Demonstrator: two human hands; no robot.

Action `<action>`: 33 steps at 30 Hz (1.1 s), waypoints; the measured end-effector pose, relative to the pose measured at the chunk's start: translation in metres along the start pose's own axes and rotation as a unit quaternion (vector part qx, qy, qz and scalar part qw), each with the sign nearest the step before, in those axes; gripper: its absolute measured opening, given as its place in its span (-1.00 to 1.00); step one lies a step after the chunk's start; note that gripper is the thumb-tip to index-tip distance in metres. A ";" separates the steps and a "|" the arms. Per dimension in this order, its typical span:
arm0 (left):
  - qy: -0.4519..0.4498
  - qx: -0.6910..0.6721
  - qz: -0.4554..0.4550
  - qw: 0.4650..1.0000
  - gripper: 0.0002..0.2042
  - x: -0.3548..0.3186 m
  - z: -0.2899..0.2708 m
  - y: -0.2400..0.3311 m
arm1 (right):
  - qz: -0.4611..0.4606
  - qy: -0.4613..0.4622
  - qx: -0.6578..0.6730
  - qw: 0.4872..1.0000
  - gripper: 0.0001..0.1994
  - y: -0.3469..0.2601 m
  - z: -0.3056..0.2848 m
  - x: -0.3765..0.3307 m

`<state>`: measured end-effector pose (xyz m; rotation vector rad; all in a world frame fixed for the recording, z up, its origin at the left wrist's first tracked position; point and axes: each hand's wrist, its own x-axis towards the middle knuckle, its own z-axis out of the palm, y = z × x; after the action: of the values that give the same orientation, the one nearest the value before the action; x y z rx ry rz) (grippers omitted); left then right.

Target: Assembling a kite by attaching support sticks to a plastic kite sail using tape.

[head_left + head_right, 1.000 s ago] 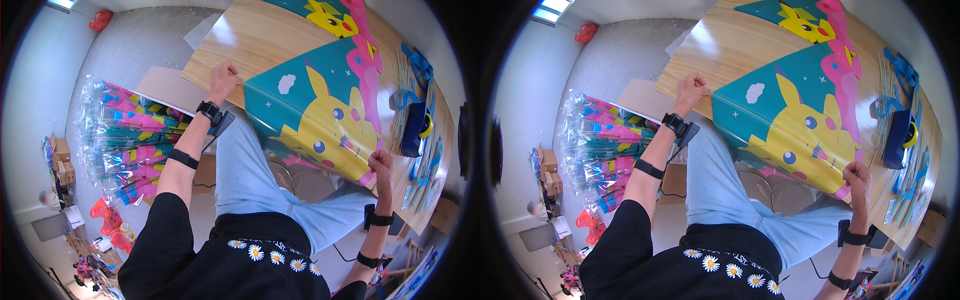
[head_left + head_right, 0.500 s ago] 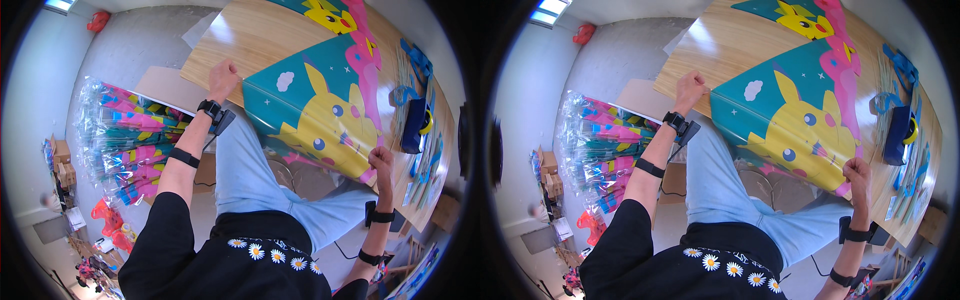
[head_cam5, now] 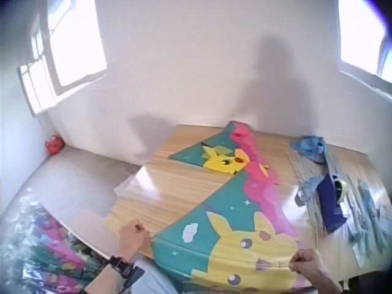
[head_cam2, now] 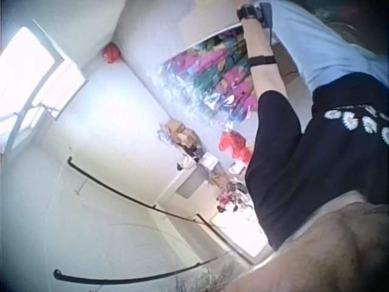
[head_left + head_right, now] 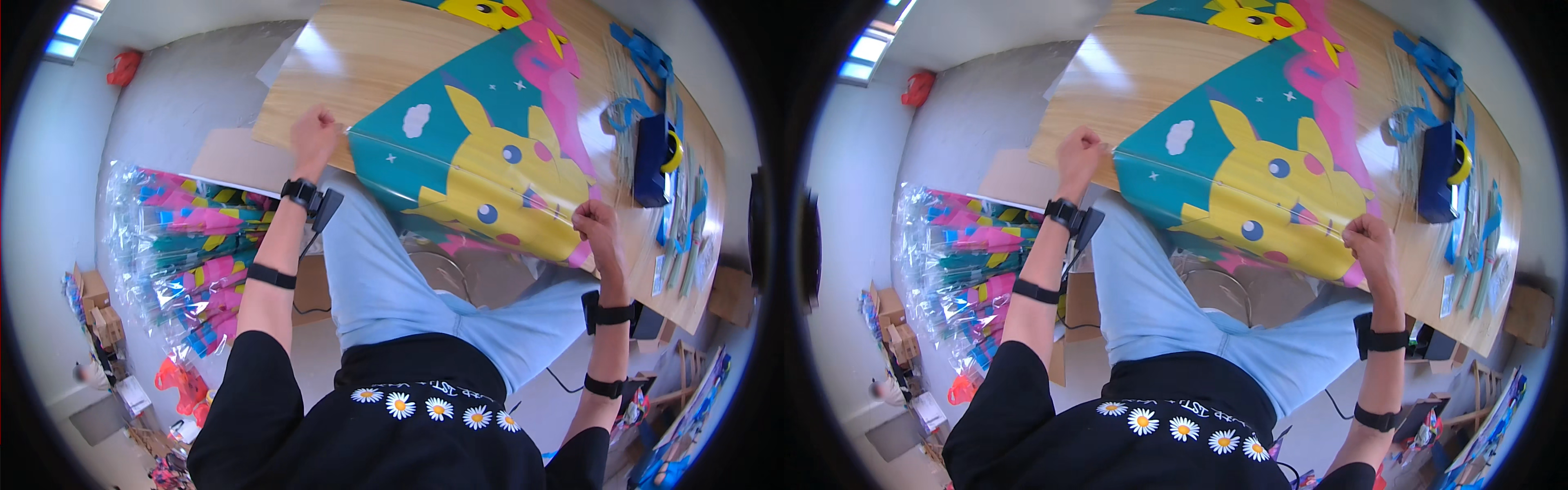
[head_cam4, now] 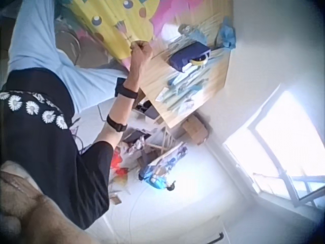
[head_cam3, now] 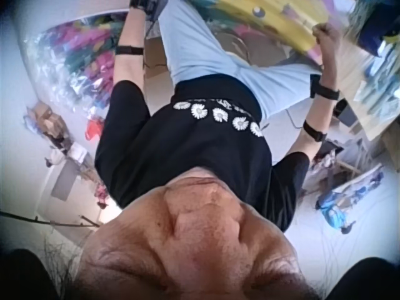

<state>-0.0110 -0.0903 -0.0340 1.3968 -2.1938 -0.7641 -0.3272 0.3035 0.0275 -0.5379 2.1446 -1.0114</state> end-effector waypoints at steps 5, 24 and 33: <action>0.050 -0.036 0.124 0.990 -0.89 -0.061 0.002 0.060 | -0.011 0.006 -0.015 1.000 -0.97 -0.002 0.002 0.002; -0.185 -0.067 0.406 0.893 -0.80 -0.134 0.047 0.145 | -0.048 0.042 -0.085 0.994 -0.94 0.004 0.008 0.006; -0.157 -0.041 0.438 0.884 -0.73 -0.206 0.098 0.171 | -0.014 0.004 -0.008 1.000 -0.98 0.005 0.006 0.011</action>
<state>-0.1041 0.1779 -0.0093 0.1311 -2.6242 -0.7274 -0.3303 0.2969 0.0168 -0.5740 2.1581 -1.0147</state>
